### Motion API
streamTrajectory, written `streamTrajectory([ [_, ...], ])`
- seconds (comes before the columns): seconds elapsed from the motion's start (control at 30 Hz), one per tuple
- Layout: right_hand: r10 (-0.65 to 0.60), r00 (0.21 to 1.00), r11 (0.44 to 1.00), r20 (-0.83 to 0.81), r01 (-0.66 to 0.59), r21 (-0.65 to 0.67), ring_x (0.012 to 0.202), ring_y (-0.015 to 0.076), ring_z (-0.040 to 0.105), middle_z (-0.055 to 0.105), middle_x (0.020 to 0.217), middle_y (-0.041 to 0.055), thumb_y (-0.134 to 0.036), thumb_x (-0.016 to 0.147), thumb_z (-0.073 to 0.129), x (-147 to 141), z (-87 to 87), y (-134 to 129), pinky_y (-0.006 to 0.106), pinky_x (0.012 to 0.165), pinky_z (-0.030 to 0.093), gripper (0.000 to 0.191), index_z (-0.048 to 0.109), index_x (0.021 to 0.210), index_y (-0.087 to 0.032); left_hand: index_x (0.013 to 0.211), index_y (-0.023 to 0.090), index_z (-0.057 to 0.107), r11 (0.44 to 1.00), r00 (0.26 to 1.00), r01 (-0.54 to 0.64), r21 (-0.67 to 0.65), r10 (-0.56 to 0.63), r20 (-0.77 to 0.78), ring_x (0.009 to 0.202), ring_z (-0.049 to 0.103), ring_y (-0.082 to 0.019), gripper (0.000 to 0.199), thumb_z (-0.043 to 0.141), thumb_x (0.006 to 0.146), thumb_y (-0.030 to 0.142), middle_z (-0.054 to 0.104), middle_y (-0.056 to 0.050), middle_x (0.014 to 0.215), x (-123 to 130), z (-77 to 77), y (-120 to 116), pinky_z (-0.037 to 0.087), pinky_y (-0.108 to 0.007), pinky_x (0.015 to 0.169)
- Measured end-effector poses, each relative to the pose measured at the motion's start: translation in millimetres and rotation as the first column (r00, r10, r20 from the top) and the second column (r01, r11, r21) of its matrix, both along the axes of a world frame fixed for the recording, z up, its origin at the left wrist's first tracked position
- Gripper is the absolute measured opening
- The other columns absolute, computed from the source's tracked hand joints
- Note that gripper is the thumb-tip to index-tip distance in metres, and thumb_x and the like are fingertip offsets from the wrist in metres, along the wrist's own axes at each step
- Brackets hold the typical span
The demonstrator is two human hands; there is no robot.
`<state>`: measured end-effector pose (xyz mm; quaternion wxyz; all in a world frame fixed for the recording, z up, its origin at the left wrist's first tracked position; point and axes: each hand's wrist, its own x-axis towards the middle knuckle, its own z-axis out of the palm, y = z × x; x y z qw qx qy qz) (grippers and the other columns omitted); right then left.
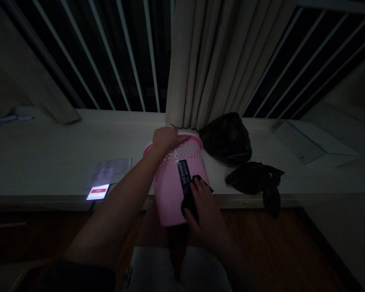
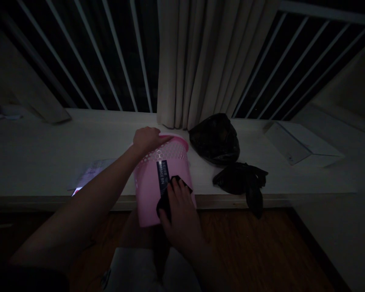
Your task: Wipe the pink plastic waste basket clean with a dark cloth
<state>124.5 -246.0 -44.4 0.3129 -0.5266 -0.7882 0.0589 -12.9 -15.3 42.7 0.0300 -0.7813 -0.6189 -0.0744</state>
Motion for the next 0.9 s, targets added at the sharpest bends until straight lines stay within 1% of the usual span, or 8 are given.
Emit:
streamTrajectory([
  [0.1,0.073,0.997,0.997,-0.002,-0.073,0.002,0.144,0.0309,0.025,0.032,0.154,0.0147,-0.026,0.090,0.052,-2,0.3,-2,0.058,0.113,0.029,0.065,0.027,0.149,-0.017,0.106,0.016,0.072,1.000,1.000,-0.009,0.005,0.009,0.005,0.099,0.061,-0.033,0.087,0.027,0.075,0.084,0.069,-0.019,0.103,-3,-1.0,0,0.043,-0.041,0.081],
  [0.23,-0.028,0.996,1.000,-0.085,0.028,-0.001,0.143,0.0305,0.027,0.030,0.154,0.0141,-0.030,0.091,0.051,-2,-1.8,6,0.057,0.112,0.031,0.060,0.031,0.147,-0.019,0.102,0.017,0.072,1.000,0.999,-0.024,0.011,0.024,0.022,0.097,0.062,-0.032,0.085,0.028,0.075,0.084,0.070,-0.017,0.100,-10,-2.1,-1,0.044,-0.040,0.080],
  [0.4,-0.062,0.997,0.998,-0.045,0.062,0.001,0.144,0.0304,0.024,0.027,0.156,0.0143,-0.032,0.092,0.050,-8,-4.6,12,0.056,0.112,0.030,0.059,0.033,0.146,-0.016,0.098,0.018,0.071,0.998,0.992,-0.069,-0.006,0.069,0.104,0.096,0.062,-0.032,0.078,0.036,0.074,0.083,0.071,-0.016,0.097,-18,1.0,-9,0.044,-0.040,0.080],
  [0.53,-0.092,0.996,0.996,0.009,0.092,0.008,0.142,0.0312,0.026,0.029,0.154,0.0147,-0.030,0.091,0.049,-13,-4.6,7,0.056,0.111,0.032,0.057,0.036,0.144,-0.015,0.113,0.017,0.062,0.992,0.972,-0.084,0.099,0.060,0.227,0.103,0.060,-0.032,0.068,0.048,0.078,0.073,0.069,-0.016,0.106,-32,1.8,-27,0.041,-0.044,0.090],
  [0.67,-0.108,0.994,0.994,0.033,0.107,0.035,0.140,0.0310,0.031,0.033,0.153,0.0148,-0.031,0.090,0.050,-16,-1.4,8,0.055,0.111,0.032,0.056,0.039,0.142,-0.015,0.121,0.017,0.055,0.940,0.900,-0.131,0.316,-0.021,0.436,0.115,0.054,-0.030,0.057,0.058,0.080,0.057,0.063,-0.015,0.121,-55,-5.7,-60,0.037,-0.045,0.098],
  [0.77,-0.103,0.993,0.994,0.054,0.101,0.051,0.138,0.0312,0.034,0.035,0.152,0.0151,-0.032,0.090,0.050,-19,1.4,12,0.054,0.111,0.033,0.055,0.041,0.141,-0.014,0.116,0.017,0.056,0.882,0.831,-0.214,0.419,-0.061,0.553,0.113,0.055,-0.028,0.047,0.055,0.083,0.051,0.063,-0.013,0.116,-73,-19.0,-98,0.040,-0.043,0.098],
  [0.83,-0.101,0.993,0.993,0.056,0.098,0.062,0.138,0.0317,0.034,0.035,0.151,0.0155,-0.032,0.090,0.050,-20,2.2,15,0.054,0.110,0.033,0.055,0.042,0.141,-0.013,0.112,0.018,0.057,0.873,0.802,-0.260,0.414,-0.044,0.596,0.109,0.056,-0.026,0.040,0.051,0.086,0.049,0.063,-0.011,0.112,-91,-34.1,-130,0.042,-0.041,0.096],
  [0.9,-0.104,0.993,0.993,0.048,0.101,0.069,0.138,0.0320,0.034,0.035,0.151,0.0158,-0.033,0.090,0.049,-21,2.4,16,0.054,0.110,0.034,0.055,0.041,0.141,-0.013,0.111,0.019,0.057,0.902,0.803,-0.253,0.350,-0.006,0.597,0.106,0.058,-0.026,0.039,0.048,0.087,0.049,0.064,-0.010,0.111,-121,-55.7,-170,0.046,-0.040,0.092],
])
